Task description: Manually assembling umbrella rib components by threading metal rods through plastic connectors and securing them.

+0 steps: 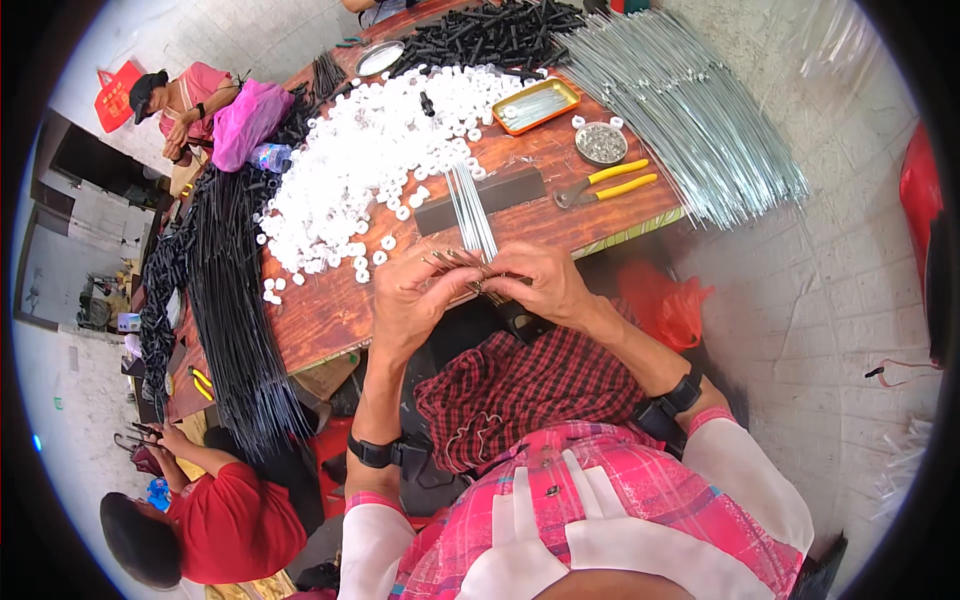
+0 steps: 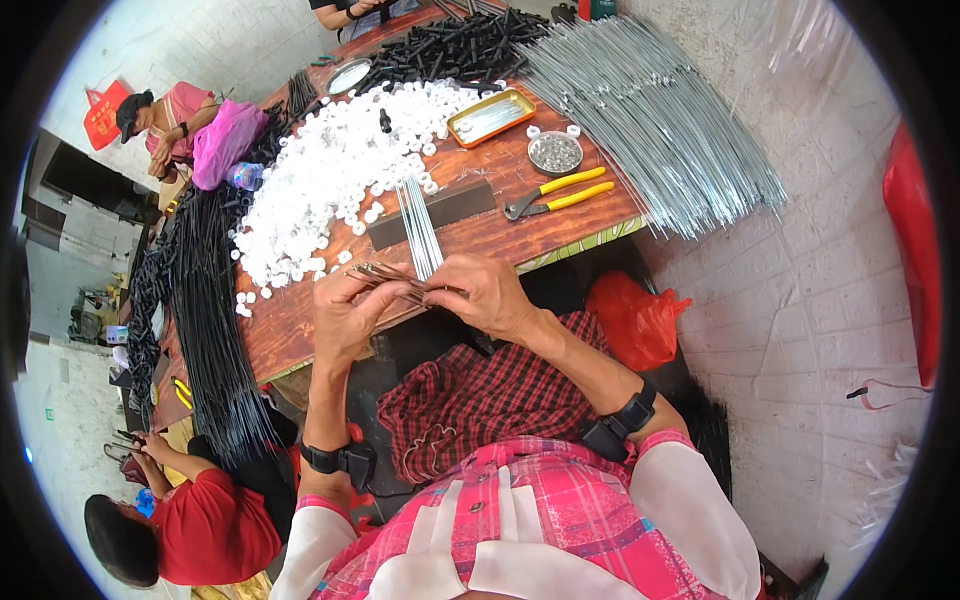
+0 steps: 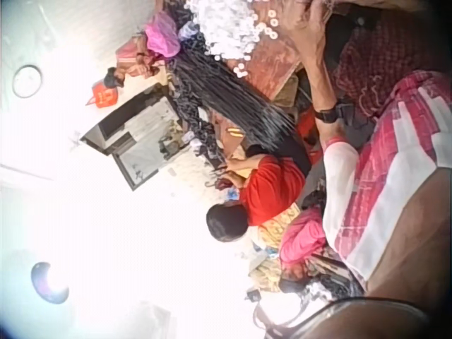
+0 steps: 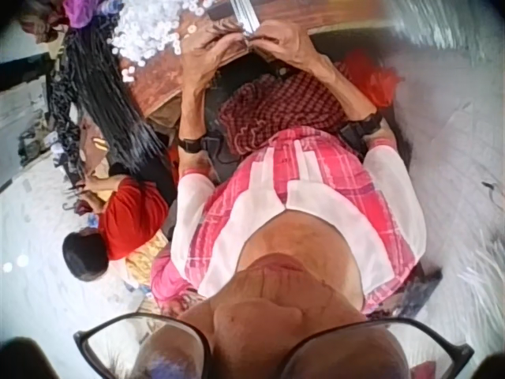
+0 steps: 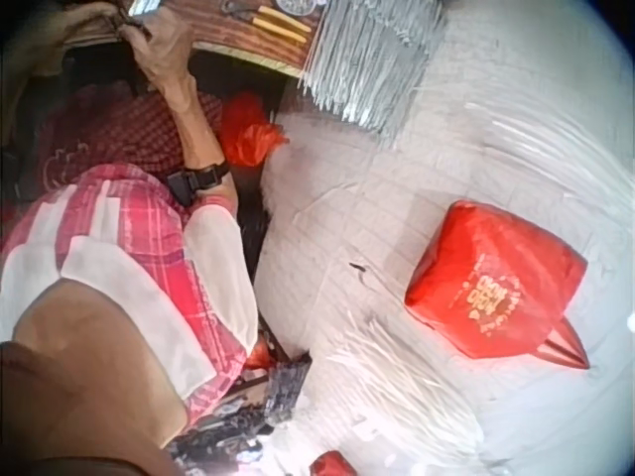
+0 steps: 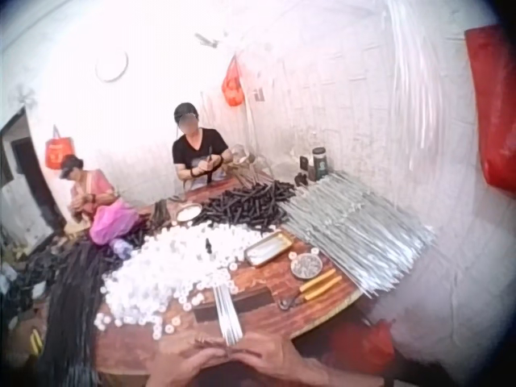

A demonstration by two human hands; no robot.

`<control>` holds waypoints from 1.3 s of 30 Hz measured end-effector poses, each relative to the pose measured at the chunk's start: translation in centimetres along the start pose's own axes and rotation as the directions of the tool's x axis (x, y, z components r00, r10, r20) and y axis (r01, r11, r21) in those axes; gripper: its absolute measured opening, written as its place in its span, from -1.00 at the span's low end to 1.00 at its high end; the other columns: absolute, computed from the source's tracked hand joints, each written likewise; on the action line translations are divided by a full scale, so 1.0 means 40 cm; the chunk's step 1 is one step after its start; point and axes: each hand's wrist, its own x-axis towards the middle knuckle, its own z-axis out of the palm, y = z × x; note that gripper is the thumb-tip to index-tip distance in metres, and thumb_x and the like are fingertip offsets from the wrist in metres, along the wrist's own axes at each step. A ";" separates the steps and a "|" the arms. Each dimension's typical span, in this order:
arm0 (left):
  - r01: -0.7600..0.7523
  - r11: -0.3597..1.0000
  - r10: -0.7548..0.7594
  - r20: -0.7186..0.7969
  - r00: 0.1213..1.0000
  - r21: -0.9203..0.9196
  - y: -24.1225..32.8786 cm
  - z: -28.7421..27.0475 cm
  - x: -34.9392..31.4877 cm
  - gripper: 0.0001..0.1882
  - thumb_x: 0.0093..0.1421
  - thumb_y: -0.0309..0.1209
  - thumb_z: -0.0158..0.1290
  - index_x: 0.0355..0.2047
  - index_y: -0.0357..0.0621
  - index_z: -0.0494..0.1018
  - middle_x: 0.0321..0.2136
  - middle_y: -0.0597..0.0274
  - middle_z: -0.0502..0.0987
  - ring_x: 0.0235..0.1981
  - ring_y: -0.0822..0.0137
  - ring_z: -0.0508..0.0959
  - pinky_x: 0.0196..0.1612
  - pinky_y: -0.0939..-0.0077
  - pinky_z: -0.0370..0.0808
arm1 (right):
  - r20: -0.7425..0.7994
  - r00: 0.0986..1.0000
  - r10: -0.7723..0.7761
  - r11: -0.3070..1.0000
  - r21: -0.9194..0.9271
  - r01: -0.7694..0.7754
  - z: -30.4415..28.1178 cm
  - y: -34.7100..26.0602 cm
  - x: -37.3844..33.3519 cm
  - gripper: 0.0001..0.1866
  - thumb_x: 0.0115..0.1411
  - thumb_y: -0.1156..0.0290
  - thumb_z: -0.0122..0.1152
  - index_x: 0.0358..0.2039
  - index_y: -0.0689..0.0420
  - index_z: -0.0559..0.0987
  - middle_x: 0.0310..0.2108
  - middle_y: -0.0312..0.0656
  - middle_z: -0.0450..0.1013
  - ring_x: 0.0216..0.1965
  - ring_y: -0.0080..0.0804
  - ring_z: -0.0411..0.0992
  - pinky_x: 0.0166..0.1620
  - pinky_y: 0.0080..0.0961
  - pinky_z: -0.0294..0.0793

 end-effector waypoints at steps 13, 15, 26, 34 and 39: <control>0.018 0.999 -0.016 -0.048 0.999 0.043 0.006 -0.002 -0.008 -0.89 0.13 -0.57 0.28 -0.31 -0.28 0.70 -0.37 0.15 0.71 -0.36 0.41 0.70 -0.31 0.56 0.62 | 0.003 0.998 0.070 0.993 0.094 -0.070 0.005 0.010 -0.015 -0.85 0.12 0.38 0.40 -0.35 0.18 0.71 -0.40 -0.16 0.59 -0.36 -0.24 0.57 -0.30 -0.36 0.52; 0.024 0.999 -0.022 -0.044 0.999 0.047 0.008 -0.003 -0.008 -0.89 0.13 -0.57 0.28 -0.30 -0.28 0.70 -0.36 0.15 0.72 -0.37 0.41 0.70 -0.32 0.57 0.62 | -0.002 0.998 0.063 0.992 0.110 -0.063 0.005 0.014 -0.016 -0.85 0.13 0.38 0.39 -0.34 0.19 0.71 -0.40 -0.15 0.59 -0.37 -0.24 0.57 -0.30 -0.37 0.52; -0.008 1.000 0.006 -0.080 0.997 -0.023 -0.011 0.012 -0.006 -0.80 0.16 -0.54 0.29 -0.19 -0.27 0.69 -0.36 0.13 0.72 -0.39 0.42 0.70 -0.32 0.56 0.63 | 0.012 0.996 0.090 0.989 0.119 -0.091 0.015 0.012 0.000 -0.84 0.12 0.36 0.40 -0.34 0.17 0.72 -0.40 -0.18 0.60 -0.37 -0.25 0.57 -0.31 -0.38 0.51; 0.043 0.995 -0.050 -0.080 0.996 -0.088 -0.007 0.028 0.001 -0.84 0.15 -0.57 0.28 -0.23 -0.30 0.69 -0.35 0.14 0.71 -0.35 0.41 0.69 -0.29 0.55 0.62 | 0.057 0.993 0.104 0.983 0.147 -0.111 -0.001 0.012 0.009 -0.83 0.11 0.34 0.41 -0.33 0.15 0.73 -0.40 -0.18 0.60 -0.39 -0.28 0.56 -0.34 -0.39 0.49; 0.066 0.997 -0.070 -0.091 0.993 -0.047 0.014 0.025 0.002 -0.85 0.15 -0.56 0.28 -0.24 -0.29 0.69 -0.35 0.14 0.71 -0.35 0.40 0.68 -0.28 0.54 0.61 | 0.124 0.974 0.189 0.975 0.095 -0.201 -0.065 -0.033 0.045 -0.63 0.06 0.26 0.50 -0.13 0.12 0.70 -0.24 -0.18 0.59 -0.30 -0.34 0.57 -0.26 -0.38 0.52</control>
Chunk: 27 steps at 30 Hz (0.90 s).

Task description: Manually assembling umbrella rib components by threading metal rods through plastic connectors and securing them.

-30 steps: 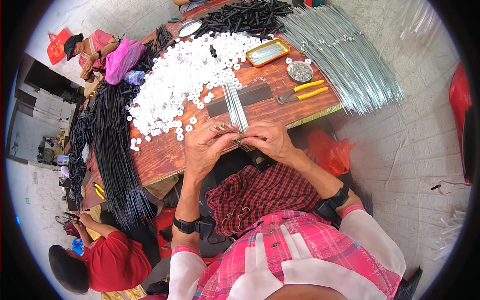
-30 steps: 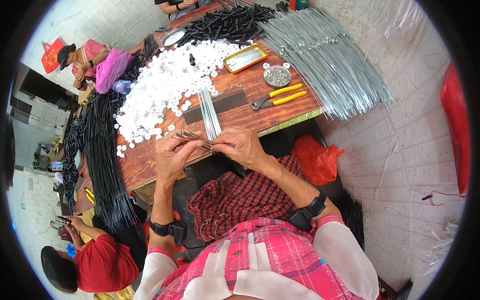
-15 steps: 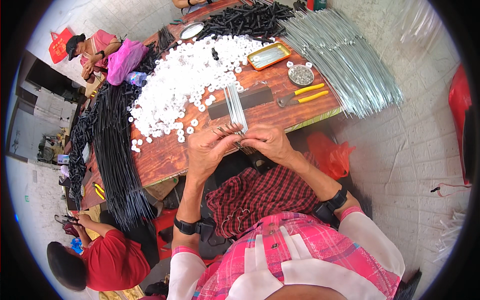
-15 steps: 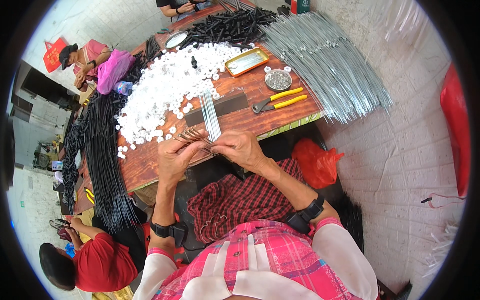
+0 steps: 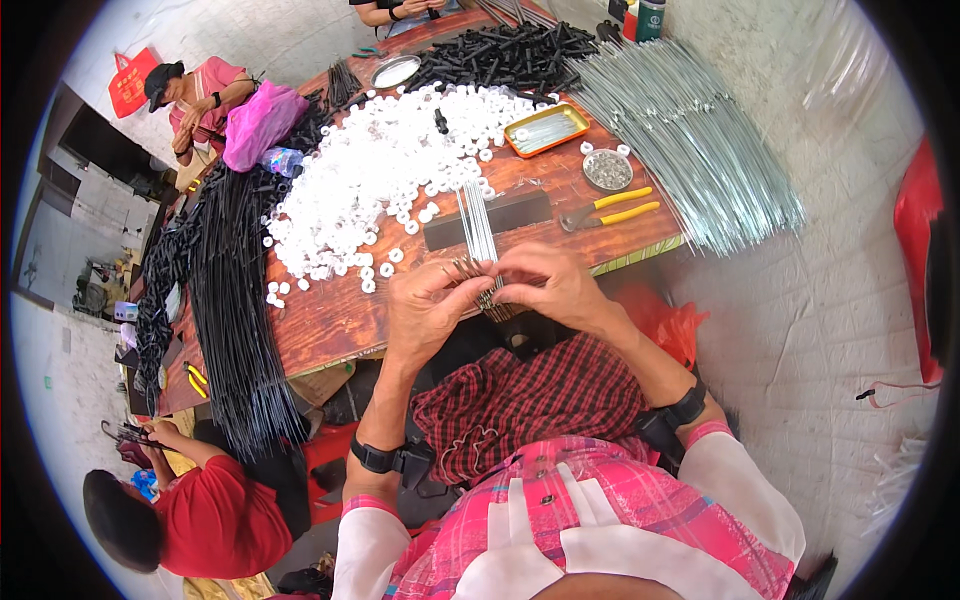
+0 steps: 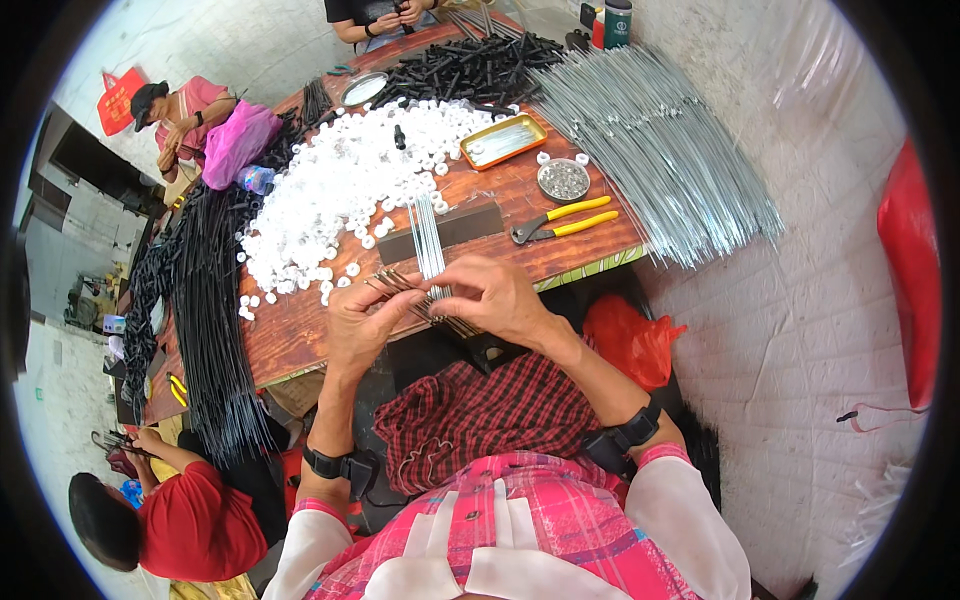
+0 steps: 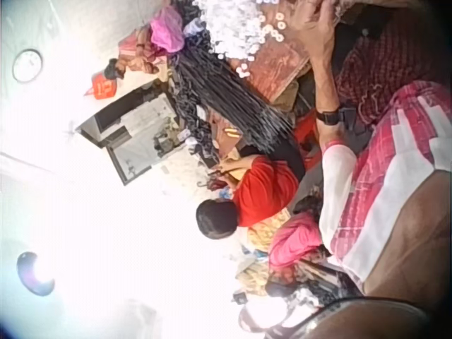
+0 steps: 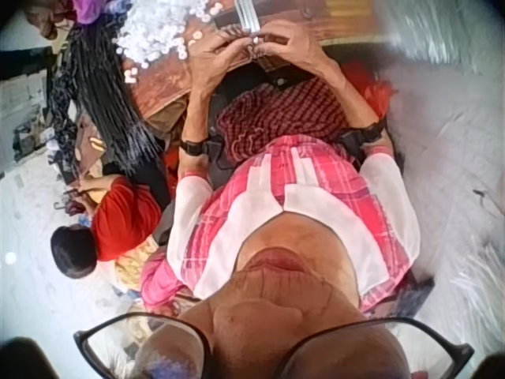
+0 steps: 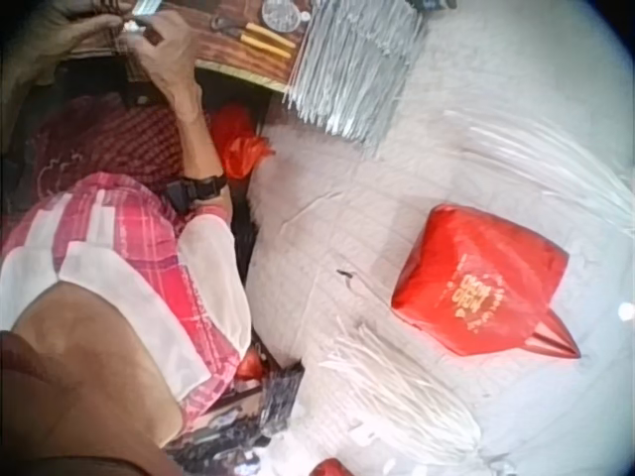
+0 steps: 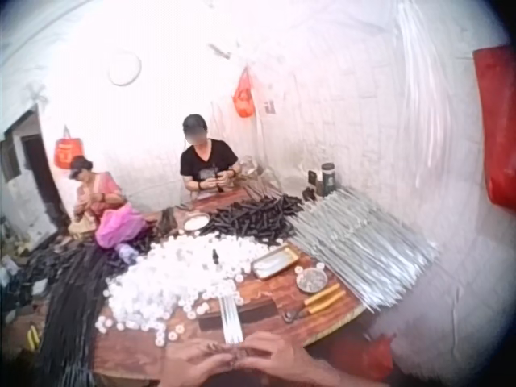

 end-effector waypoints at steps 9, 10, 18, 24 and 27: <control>-0.051 0.996 0.052 -0.010 0.999 0.071 -0.012 0.001 -0.006 -0.80 0.14 -0.52 0.29 -0.20 -0.26 0.68 -0.39 0.12 0.69 -0.40 0.46 0.65 -0.36 0.53 0.56 | 0.012 0.952 -0.306 0.946 -0.104 0.306 -0.031 -0.124 0.089 -0.69 0.03 0.36 0.51 -0.20 0.16 0.68 -0.13 -0.21 0.55 -0.09 -0.26 0.52 -0.01 -0.35 0.49; -0.032 0.997 0.033 -0.016 0.999 0.074 -0.004 0.002 -0.007 -0.79 0.13 -0.51 0.30 -0.19 -0.24 0.68 -0.40 0.12 0.69 -0.42 0.44 0.64 -0.38 0.51 0.55 | 0.021 0.955 -0.296 0.947 -0.120 0.297 -0.030 -0.129 0.092 -0.73 0.04 0.38 0.49 -0.25 0.17 0.68 -0.16 -0.23 0.56 -0.10 -0.27 0.52 -0.03 -0.36 0.50; -0.124 0.985 0.119 0.041 0.992 0.124 -0.010 -0.024 -0.008 -0.77 0.09 -0.51 0.31 -0.20 -0.16 0.70 -0.47 0.16 0.67 -0.46 0.35 0.64 -0.42 0.48 0.52 | -0.042 0.940 -0.340 0.938 -0.085 0.335 -0.015 -0.123 0.089 -0.84 0.04 0.40 0.44 -0.41 0.18 0.64 -0.29 -0.20 0.60 -0.23 -0.20 0.54 -0.15 -0.30 0.52; -0.130 0.977 0.124 0.046 0.991 0.171 -0.015 -0.019 -0.004 -0.84 0.09 -0.50 0.31 -0.28 -0.19 0.69 -0.52 0.15 0.65 -0.51 0.36 0.61 -0.44 0.45 0.48 | -0.014 0.930 -0.368 0.919 -0.159 0.361 -0.017 -0.117 0.089 -0.81 0.06 0.39 0.44 -0.38 0.21 0.63 -0.31 -0.18 0.59 -0.23 -0.18 0.55 -0.18 -0.29 0.53; -0.127 0.983 0.125 0.018 0.992 0.134 -0.017 -0.012 -0.002 -0.85 0.08 -0.49 0.32 -0.31 -0.21 0.67 -0.53 0.15 0.63 -0.53 0.34 0.58 -0.45 0.43 0.47 | -0.022 0.934 -0.356 0.923 -0.167 0.348 -0.014 -0.122 0.089 -0.80 0.08 0.39 0.43 -0.35 0.21 0.62 -0.32 -0.16 0.58 -0.24 -0.17 0.55 -0.19 -0.29 0.53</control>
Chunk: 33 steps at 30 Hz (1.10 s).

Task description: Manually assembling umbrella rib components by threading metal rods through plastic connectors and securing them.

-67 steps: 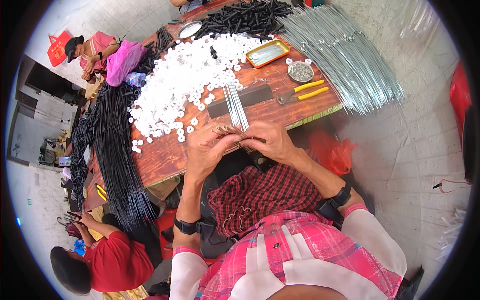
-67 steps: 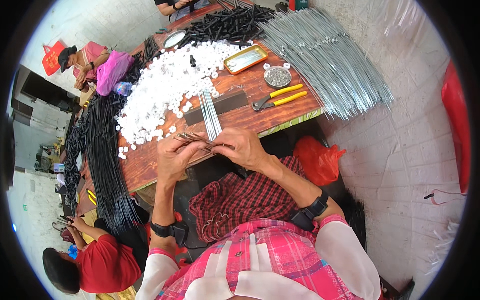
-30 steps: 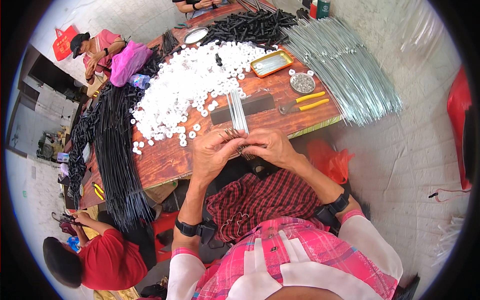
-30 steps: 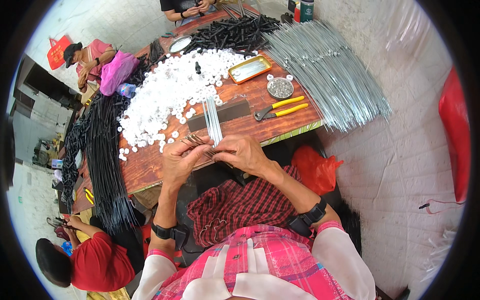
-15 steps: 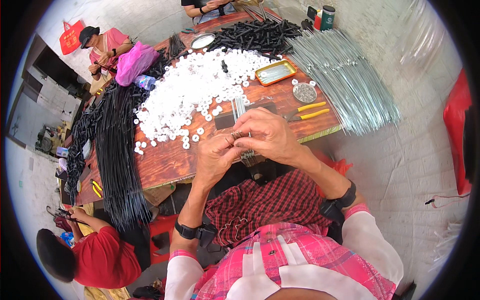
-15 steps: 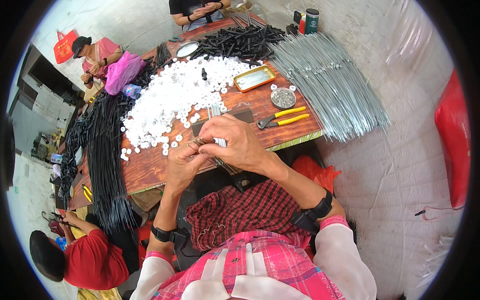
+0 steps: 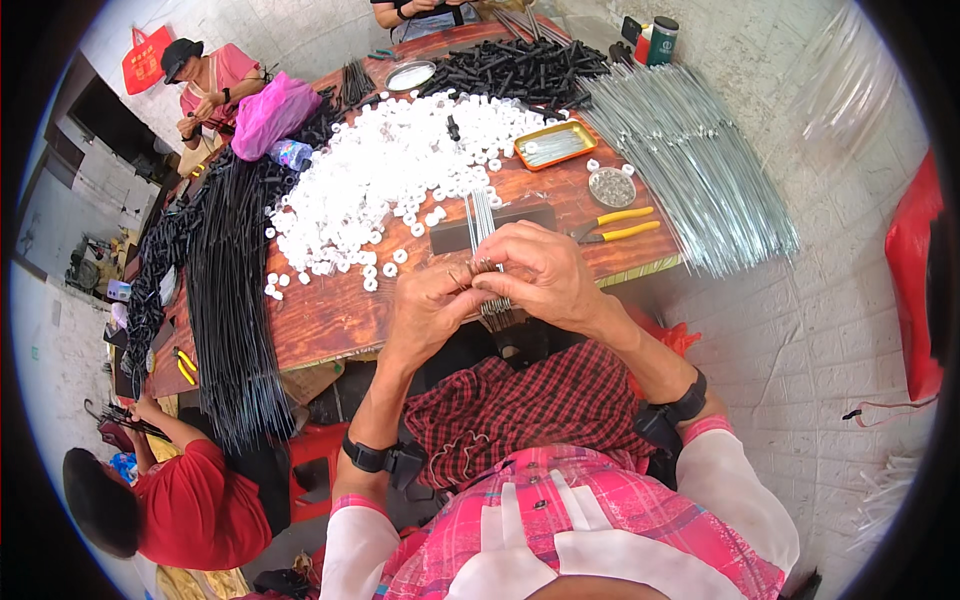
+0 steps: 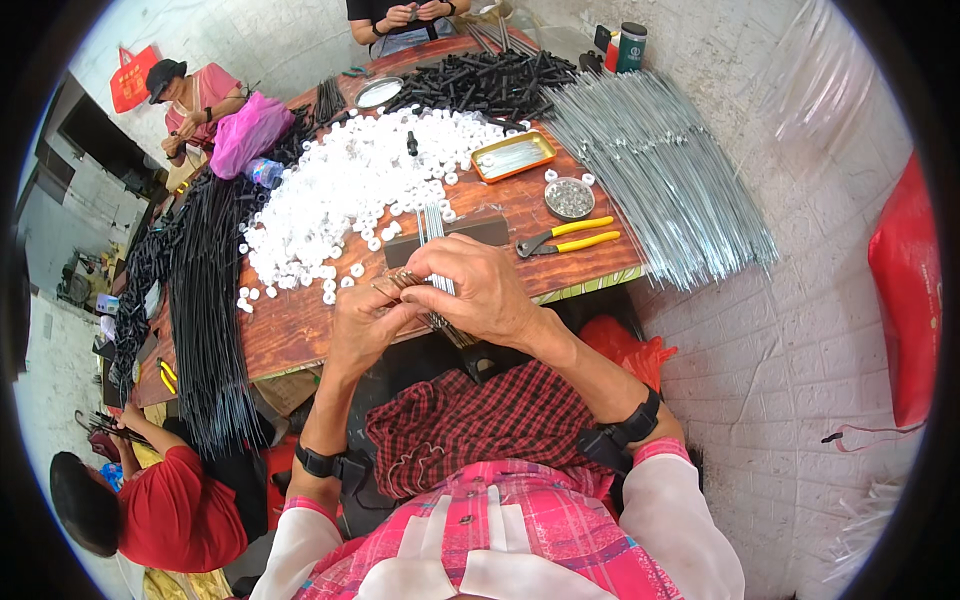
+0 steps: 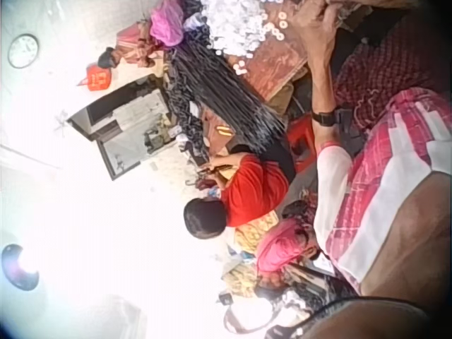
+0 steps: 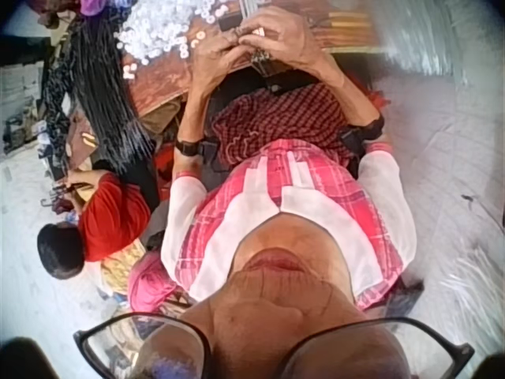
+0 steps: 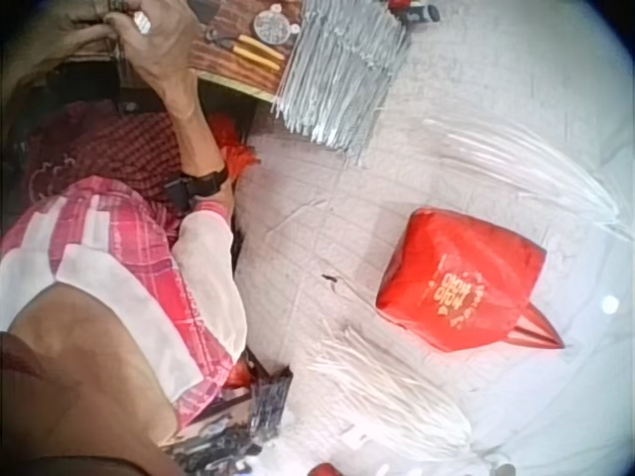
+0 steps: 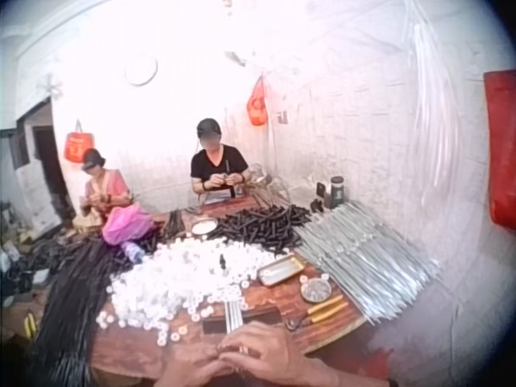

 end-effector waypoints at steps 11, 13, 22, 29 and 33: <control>-0.094 0.976 0.055 0.192 0.980 0.198 0.019 -0.029 0.022 -0.76 0.04 -0.39 0.37 -0.34 -0.25 0.63 -0.45 0.10 0.62 -0.47 0.17 0.59 -0.42 0.34 0.46 | 0.006 0.999 -0.035 0.999 -0.005 0.035 0.003 0.007 0.001 -0.83 0.08 0.43 0.43 -0.32 0.19 0.65 -0.30 -0.20 0.58 -0.23 -0.24 0.56 -0.20 -0.35 0.54; -0.057 0.987 0.025 0.210 0.977 0.151 0.035 -0.034 0.034 -0.76 0.04 -0.39 0.37 -0.33 -0.26 0.62 -0.44 0.10 0.62 -0.47 0.19 0.59 -0.42 0.35 0.46 | 0.006 1.000 -0.028 1.000 0.005 0.028 0.006 0.005 -0.001 -0.82 0.08 0.43 0.43 -0.32 0.19 0.65 -0.30 -0.20 0.58 -0.24 -0.25 0.55 -0.20 -0.36 0.54; 0.117 0.992 -0.127 0.297 0.946 0.051 0.015 -0.038 0.041 -0.70 0.03 -0.42 0.40 -0.23 -0.23 0.64 -0.43 0.21 0.61 -0.47 0.46 0.52 -0.40 0.48 0.44 | 0.000 1.000 0.000 1.000 -0.008 0.000 0.011 -0.011 0.000 -0.83 0.07 0.40 0.45 -0.34 0.17 0.65 -0.33 -0.23 0.56 -0.26 -0.27 0.53 -0.23 -0.37 0.52; 0.138 0.987 -0.127 0.121 0.984 -0.086 0.040 -0.083 0.038 -0.52 0.01 -0.44 0.42 -0.01 -0.20 0.63 -0.27 0.25 0.61 -0.31 0.49 0.55 -0.33 0.59 0.48 | -0.016 1.000 -0.020 0.999 -0.048 0.019 0.018 0.012 -0.007 -0.84 0.07 0.41 0.44 -0.37 0.19 0.65 -0.35 -0.21 0.56 -0.28 -0.24 0.53 -0.25 -0.35 0.51; 0.082 0.984 -0.065 0.108 0.992 -0.161 0.064 -0.078 0.040 -0.62 0.06 -0.45 0.38 -0.07 -0.19 0.65 -0.23 0.20 0.63 -0.23 0.44 0.59 -0.24 0.57 0.52 | -0.062 0.997 -0.049 0.999 0.004 0.050 0.025 0.019 -0.011 -0.80 0.06 0.38 0.42 -0.40 0.21 0.60 -0.37 -0.14 0.53 -0.31 -0.11 0.51 -0.27 -0.24 0.49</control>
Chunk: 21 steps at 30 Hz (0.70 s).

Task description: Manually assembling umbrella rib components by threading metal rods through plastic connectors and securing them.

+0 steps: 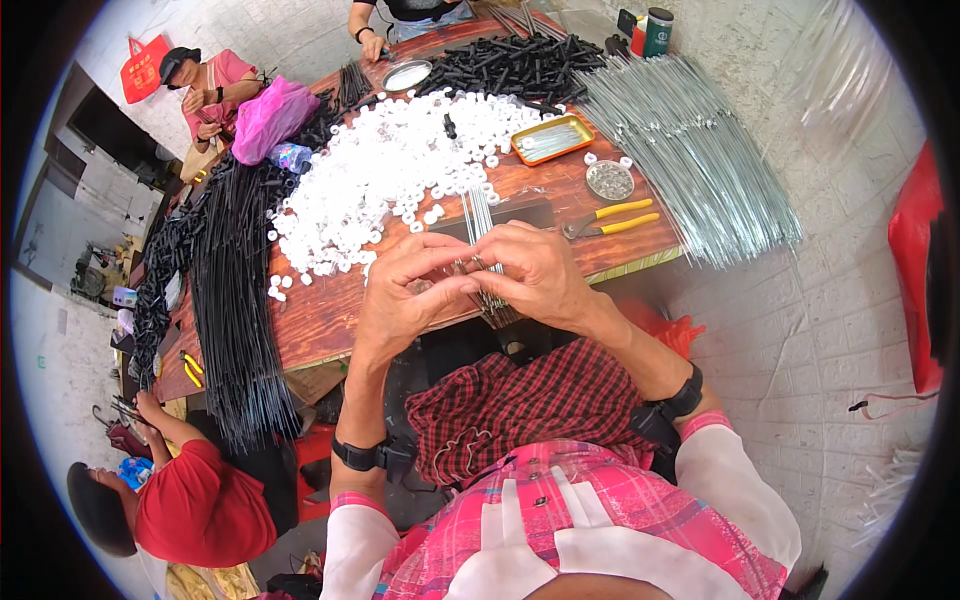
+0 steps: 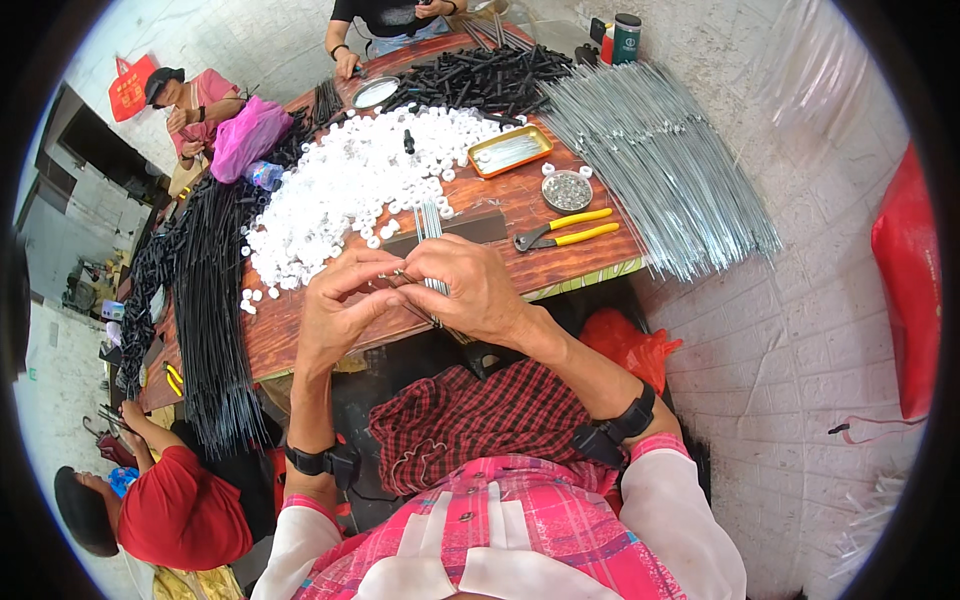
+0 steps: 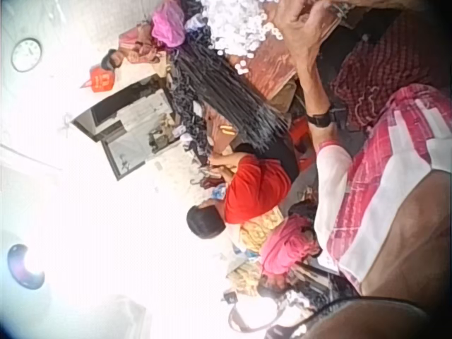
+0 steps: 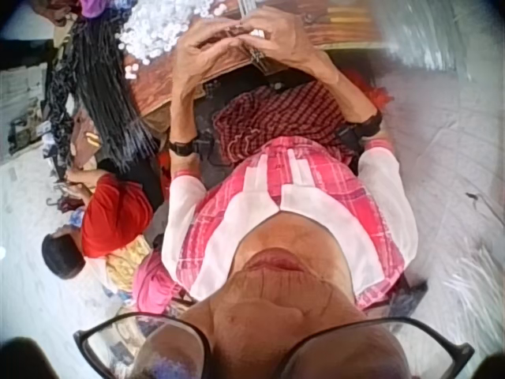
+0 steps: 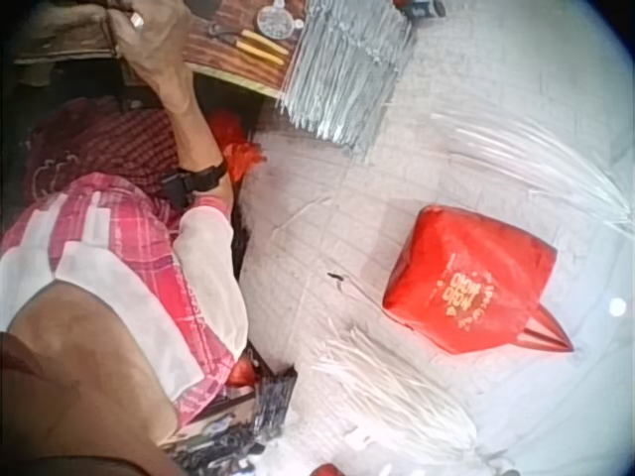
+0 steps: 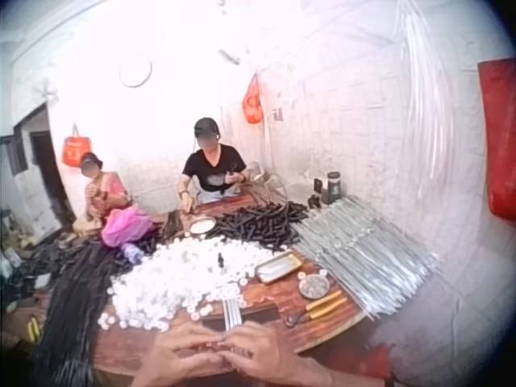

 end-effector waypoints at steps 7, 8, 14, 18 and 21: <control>-0.048 0.994 0.055 -0.062 0.997 0.099 0.001 0.009 -0.005 -0.80 0.13 -0.50 0.30 -0.21 -0.17 0.70 -0.24 0.18 0.66 -0.22 0.37 0.61 -0.19 0.51 0.53 | 0.052 0.999 0.000 0.999 -0.047 0.003 -0.009 0.000 -0.014 -0.79 0.09 0.30 0.39 -0.33 0.16 0.64 -0.36 -0.15 0.53 -0.31 -0.12 0.51 -0.27 -0.24 0.49; -0.059 0.989 0.068 -0.063 0.996 0.133 0.003 0.012 -0.002 -0.80 0.12 -0.51 0.30 -0.20 -0.17 0.70 -0.26 0.18 0.66 -0.23 0.37 0.61 -0.20 0.52 0.53 | 0.048 0.999 -0.022 0.997 -0.071 0.026 -0.011 0.001 -0.018 -0.77 0.10 0.29 0.39 -0.31 0.15 0.66 -0.37 -0.15 0.53 -0.31 -0.12 0.51 -0.28 -0.23 0.49; -0.078 0.990 0.085 -0.055 0.995 0.114 -0.005 0.010 -0.011 -0.78 0.13 -0.55 0.28 -0.18 -0.20 0.70 -0.32 0.17 0.67 -0.33 0.40 0.63 -0.29 0.56 0.53 | 0.137 0.989 0.055 0.990 -0.134 -0.036 -0.008 0.012 -0.049 -0.77 0.05 0.35 0.45 -0.31 0.17 0.65 -0.41 -0.17 0.48 -0.34 -0.16 0.50 -0.29 -0.27 0.48; -0.055 0.994 0.059 -0.052 0.997 0.091 -0.002 0.014 -0.009 -0.77 0.13 -0.56 0.28 -0.17 -0.24 0.69 -0.32 0.15 0.68 -0.36 0.44 0.63 -0.33 0.60 0.53 | 0.127 0.992 0.023 0.993 -0.120 -0.007 -0.006 0.012 -0.044 -0.73 0.10 0.28 0.38 -0.23 0.15 0.68 -0.40 -0.14 0.51 -0.33 -0.10 0.49 -0.28 -0.19 0.48; 0.029 0.999 -0.030 -0.072 0.997 -0.023 -0.001 0.026 -0.014 -0.77 0.14 -0.57 0.27 -0.16 -0.27 0.68 -0.34 0.16 0.70 -0.36 0.47 0.63 -0.34 0.63 0.52 | 0.101 0.995 -0.001 0.995 -0.095 0.011 -0.006 0.012 -0.044 -0.74 0.10 0.29 0.38 -0.23 0.15 0.69 -0.39 -0.16 0.54 -0.34 -0.11 0.50 -0.28 -0.22 0.49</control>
